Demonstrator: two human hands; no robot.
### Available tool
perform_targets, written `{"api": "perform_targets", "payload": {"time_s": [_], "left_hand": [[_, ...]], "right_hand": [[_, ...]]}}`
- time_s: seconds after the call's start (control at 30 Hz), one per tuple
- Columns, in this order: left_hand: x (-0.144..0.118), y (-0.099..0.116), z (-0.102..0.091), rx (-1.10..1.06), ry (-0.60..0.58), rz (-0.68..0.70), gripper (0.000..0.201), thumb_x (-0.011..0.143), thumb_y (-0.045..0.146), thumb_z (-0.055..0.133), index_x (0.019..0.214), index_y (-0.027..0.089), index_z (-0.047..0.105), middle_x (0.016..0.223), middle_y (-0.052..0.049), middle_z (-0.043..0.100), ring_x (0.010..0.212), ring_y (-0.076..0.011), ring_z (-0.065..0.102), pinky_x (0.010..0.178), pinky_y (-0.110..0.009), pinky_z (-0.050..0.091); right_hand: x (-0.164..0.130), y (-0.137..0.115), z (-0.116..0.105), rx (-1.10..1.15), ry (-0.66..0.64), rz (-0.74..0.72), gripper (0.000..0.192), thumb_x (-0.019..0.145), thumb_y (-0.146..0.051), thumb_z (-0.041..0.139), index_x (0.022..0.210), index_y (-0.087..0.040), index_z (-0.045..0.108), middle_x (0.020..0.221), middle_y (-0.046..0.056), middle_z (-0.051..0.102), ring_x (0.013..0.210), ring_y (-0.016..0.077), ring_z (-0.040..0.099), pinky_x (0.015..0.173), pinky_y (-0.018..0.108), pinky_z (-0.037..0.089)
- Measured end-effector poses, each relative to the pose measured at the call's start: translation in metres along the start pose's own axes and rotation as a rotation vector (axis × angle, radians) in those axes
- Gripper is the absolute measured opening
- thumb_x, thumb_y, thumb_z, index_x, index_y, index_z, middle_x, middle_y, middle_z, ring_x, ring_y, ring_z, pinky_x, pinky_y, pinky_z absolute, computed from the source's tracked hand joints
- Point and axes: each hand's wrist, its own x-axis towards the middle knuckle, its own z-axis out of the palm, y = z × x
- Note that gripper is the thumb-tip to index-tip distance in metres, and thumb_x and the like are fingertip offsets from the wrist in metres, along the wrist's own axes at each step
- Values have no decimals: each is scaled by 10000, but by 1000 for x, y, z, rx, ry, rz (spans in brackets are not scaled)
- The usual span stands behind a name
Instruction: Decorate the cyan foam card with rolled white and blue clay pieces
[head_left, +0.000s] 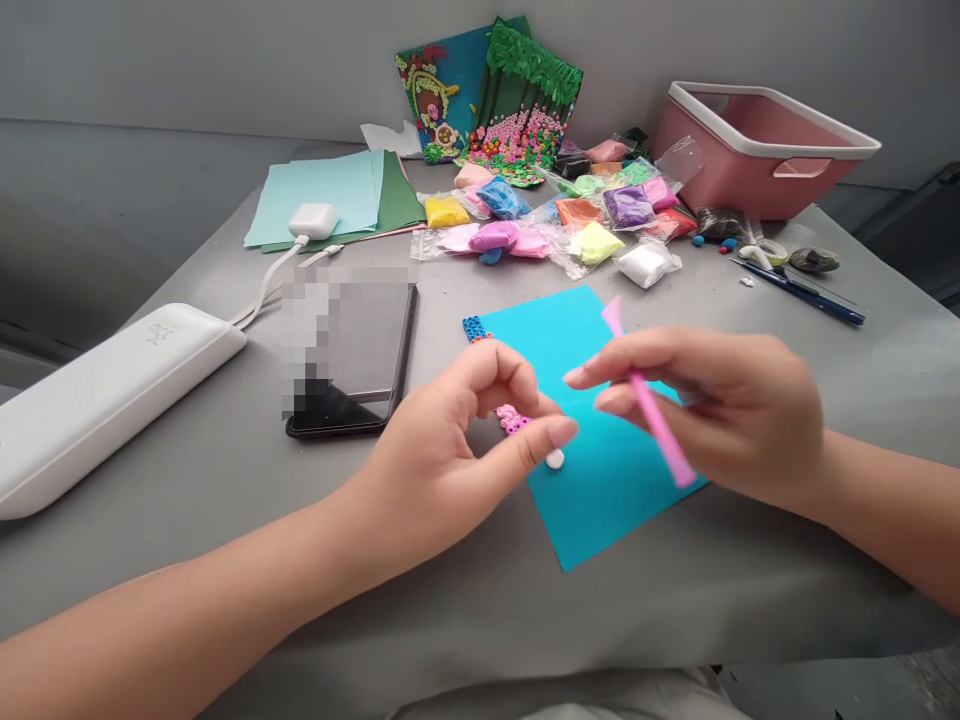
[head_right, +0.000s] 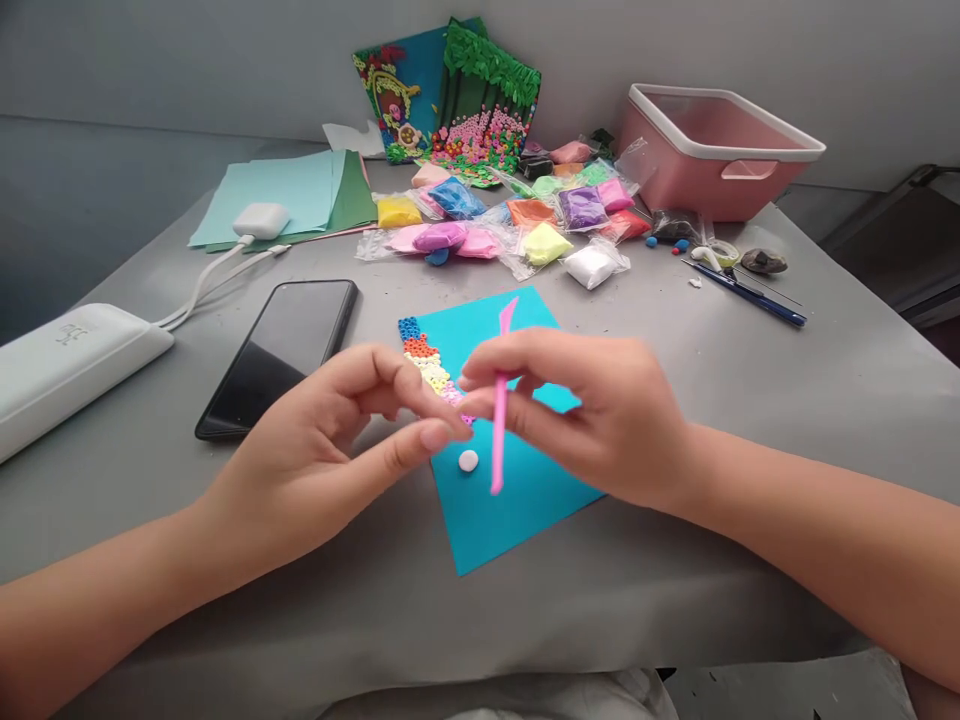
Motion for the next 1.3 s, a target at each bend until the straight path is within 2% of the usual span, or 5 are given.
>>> {"api": "perform_targets", "payload": {"time_s": [0.1,0.3,0.6,0.9,1.3], "left_hand": [[3,-7,-8,284,19,79,161,987,380,608,1029,225,604,1030,-53,742,1075,-237,686,879,-395,549],[1,-19,-18,535,-126,234,327,890,422,734,1138,251,607,1195,-60,697,1289,-290,568,1041,-443,508],[1,-23,-16,533,-212,271,285,901,376,723,1131,257,605,1204,-43,703,1289,-260,557,1128,-448,439],[2,-22,-15,518,-215,280,247,903,357,718,1104,258,615,1162,-32,712,1236,-261,596,1123,-459,438],[3,-21,-16,486,-265,214,232,895,342,724,1084,254,621,1118,-19,711,1159,-234,593,1032,-393,465]], "right_hand": [[0,4,-1,271,22,198,198,1033,-301,573,988,-208,742,833,18,763,729,131,728,615,237,609],[5,6,-2,563,-187,263,212,1017,-318,608,979,-179,763,924,48,693,772,119,718,609,212,645],[7,8,5,749,-196,602,190,856,-329,816,821,-179,705,756,8,736,739,177,800,642,217,668],[8,10,14,752,-162,755,267,687,-351,929,742,-203,715,611,-32,723,580,147,748,538,208,642],[9,11,17,744,-221,815,290,727,-350,913,777,-180,684,621,-13,746,573,140,746,535,191,637]]}}
